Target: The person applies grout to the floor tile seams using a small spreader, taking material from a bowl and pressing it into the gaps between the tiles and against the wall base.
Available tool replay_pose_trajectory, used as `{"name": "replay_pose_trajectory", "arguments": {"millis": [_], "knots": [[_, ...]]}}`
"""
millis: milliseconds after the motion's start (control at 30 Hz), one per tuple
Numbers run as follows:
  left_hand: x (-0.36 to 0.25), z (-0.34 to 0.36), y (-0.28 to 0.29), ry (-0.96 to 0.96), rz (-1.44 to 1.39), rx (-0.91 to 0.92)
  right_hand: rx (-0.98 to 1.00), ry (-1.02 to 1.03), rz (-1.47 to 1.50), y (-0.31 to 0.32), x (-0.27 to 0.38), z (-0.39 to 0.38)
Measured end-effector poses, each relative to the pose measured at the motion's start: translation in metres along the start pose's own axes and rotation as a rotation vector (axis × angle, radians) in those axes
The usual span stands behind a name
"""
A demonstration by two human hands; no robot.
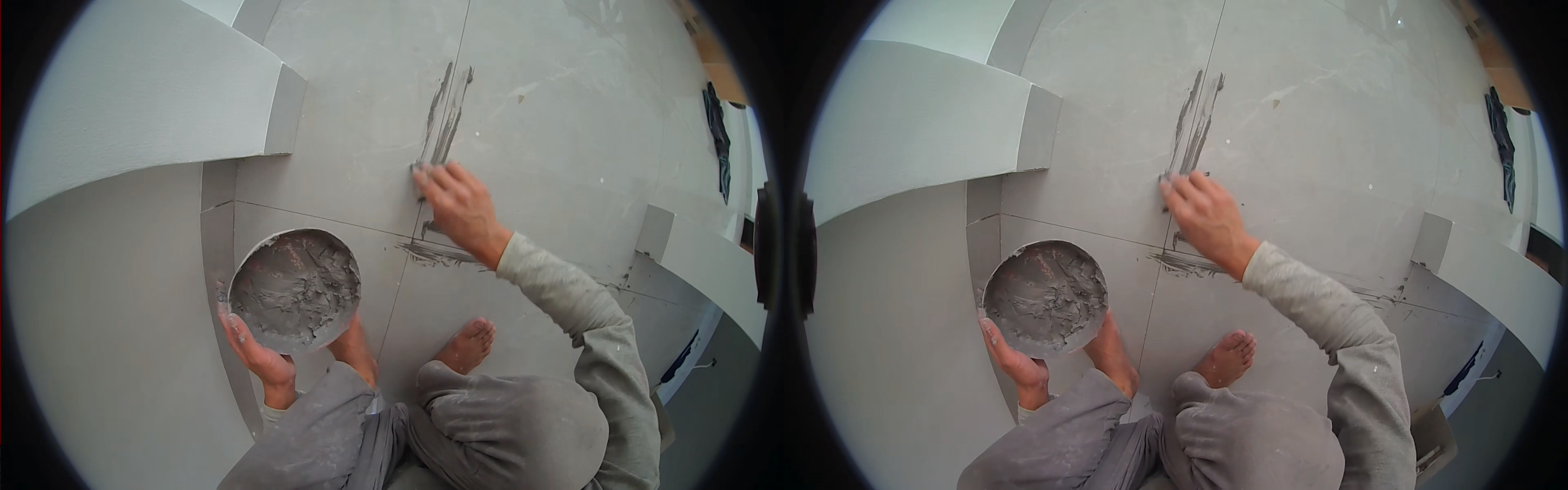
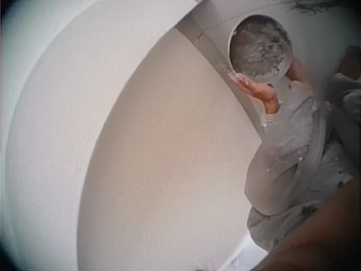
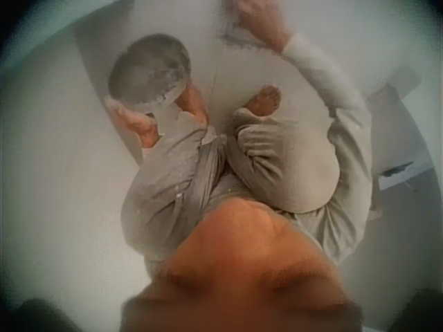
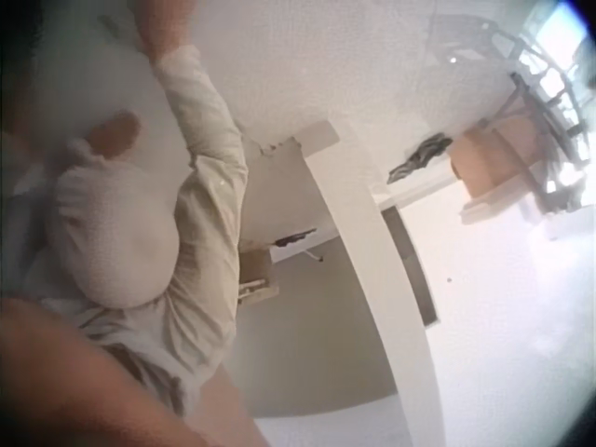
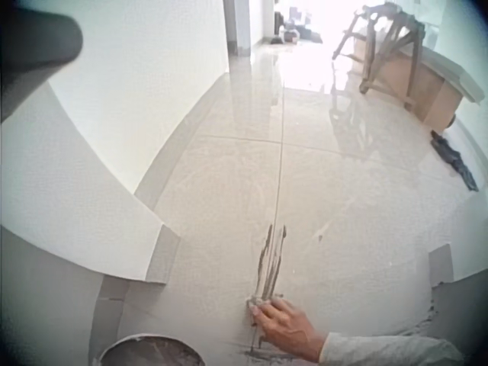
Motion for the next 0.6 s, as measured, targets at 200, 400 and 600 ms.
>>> {"name": "replay_pose_trajectory", "arguments": {"millis": [200,400,600], "knots": [[0.002,-0.003,0.001,0.032,0.007,-0.044,0.369,0.130,0.311,-0.002,0.080,-0.081],[0.007,-0.003,0.006,0.030,0.021,-0.037,0.131,0.079,0.067,-0.007,0.035,-0.052],[0.006,0.001,0.009,-0.003,0.005,-0.038,0.259,0.197,0.278,0.004,0.083,-0.103]]}}
Point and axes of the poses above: each hand's wrist, its own z-axis towards the middle knuckle, its own y-axis out of the back of the hand, x = y × z, the point moved 7 cm from there along z, towards the middle knuckle, and after that the axes turned 8 degrees about -z, right-handed, at the moved point
